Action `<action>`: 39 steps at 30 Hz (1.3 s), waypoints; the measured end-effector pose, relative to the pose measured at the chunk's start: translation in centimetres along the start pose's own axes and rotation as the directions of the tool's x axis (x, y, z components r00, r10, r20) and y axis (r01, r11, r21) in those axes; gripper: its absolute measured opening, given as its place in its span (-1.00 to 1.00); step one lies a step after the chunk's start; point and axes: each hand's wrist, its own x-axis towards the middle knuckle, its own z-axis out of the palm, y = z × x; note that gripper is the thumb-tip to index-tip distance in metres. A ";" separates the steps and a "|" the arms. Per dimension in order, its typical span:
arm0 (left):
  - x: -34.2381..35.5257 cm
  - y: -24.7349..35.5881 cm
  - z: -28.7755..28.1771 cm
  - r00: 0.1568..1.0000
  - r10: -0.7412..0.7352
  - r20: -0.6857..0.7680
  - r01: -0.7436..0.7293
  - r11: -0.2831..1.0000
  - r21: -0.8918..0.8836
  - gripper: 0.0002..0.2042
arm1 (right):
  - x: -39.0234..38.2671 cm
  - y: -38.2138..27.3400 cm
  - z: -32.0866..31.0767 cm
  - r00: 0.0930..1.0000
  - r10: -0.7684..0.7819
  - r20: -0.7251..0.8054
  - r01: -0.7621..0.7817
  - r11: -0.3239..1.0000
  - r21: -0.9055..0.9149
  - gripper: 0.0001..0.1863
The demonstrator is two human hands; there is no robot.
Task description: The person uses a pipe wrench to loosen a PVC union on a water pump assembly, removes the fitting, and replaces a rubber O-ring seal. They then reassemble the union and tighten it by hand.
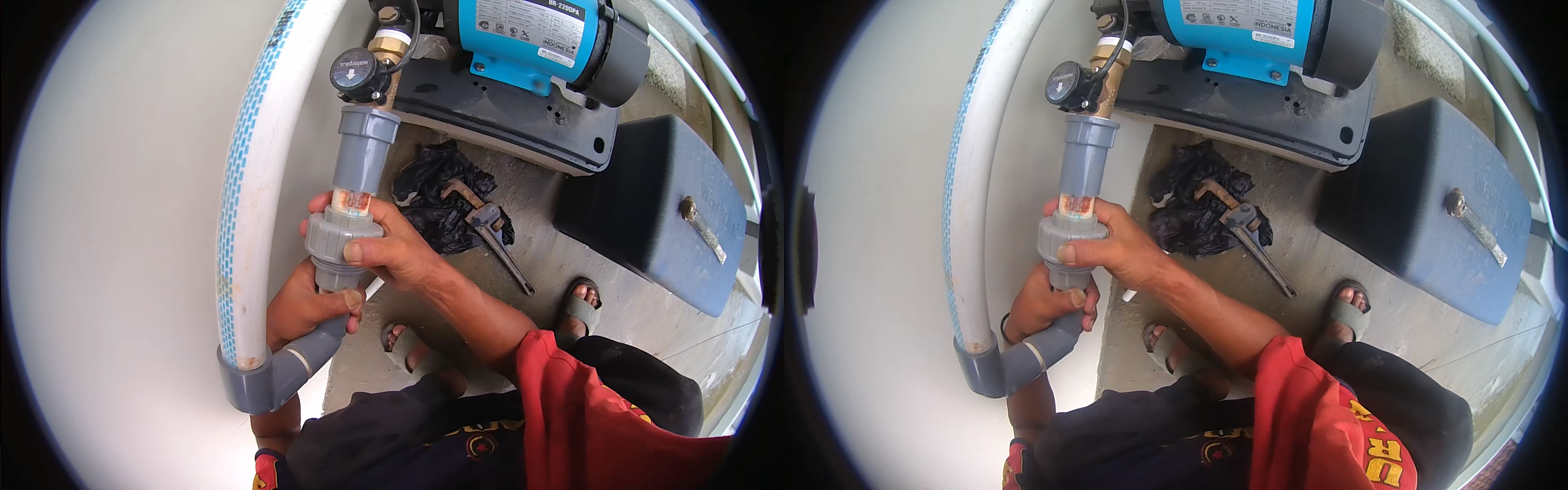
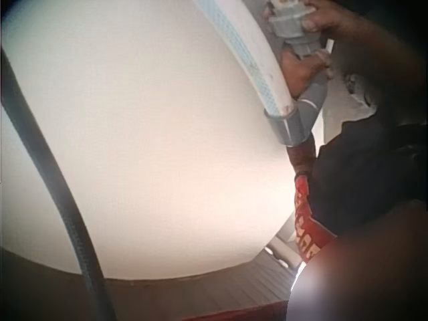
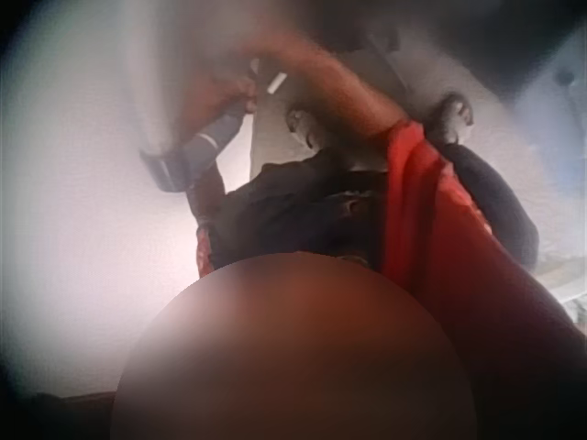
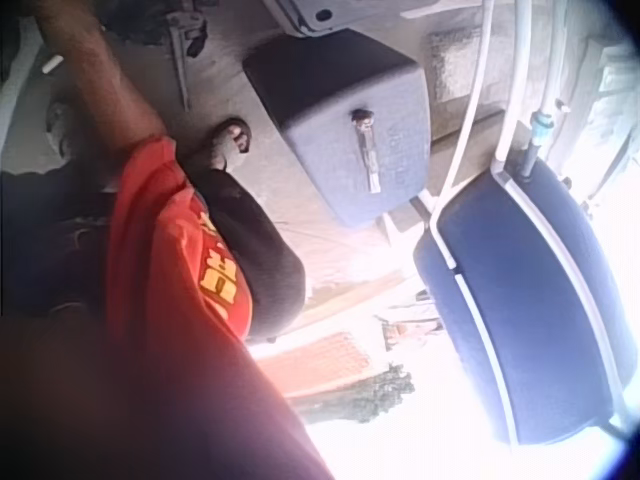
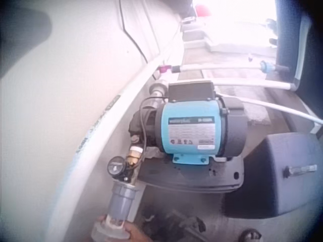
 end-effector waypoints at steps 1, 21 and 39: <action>0.0 -0.1 0.0 1.000 0.012 0.013 -0.012 1.000 -0.018 -0.57 | 0.3 0.2 -0.1 1.000 -0.014 0.025 0.010 0.984 0.178 -0.03; 0.0 0.0 -0.1 1.000 0.013 0.011 -0.013 0.998 0.055 -0.64 | -0.2 -1.5 4.7 0.881 -0.179 -0.438 0.064 0.963 -0.263 -0.47; -0.5 -0.3 -0.2 0.990 -0.113 0.080 0.114 0.993 -0.008 -0.64 | -1.4 -2.7 6.6 0.834 0.068 -0.548 -0.154 0.982 -0.114 -0.46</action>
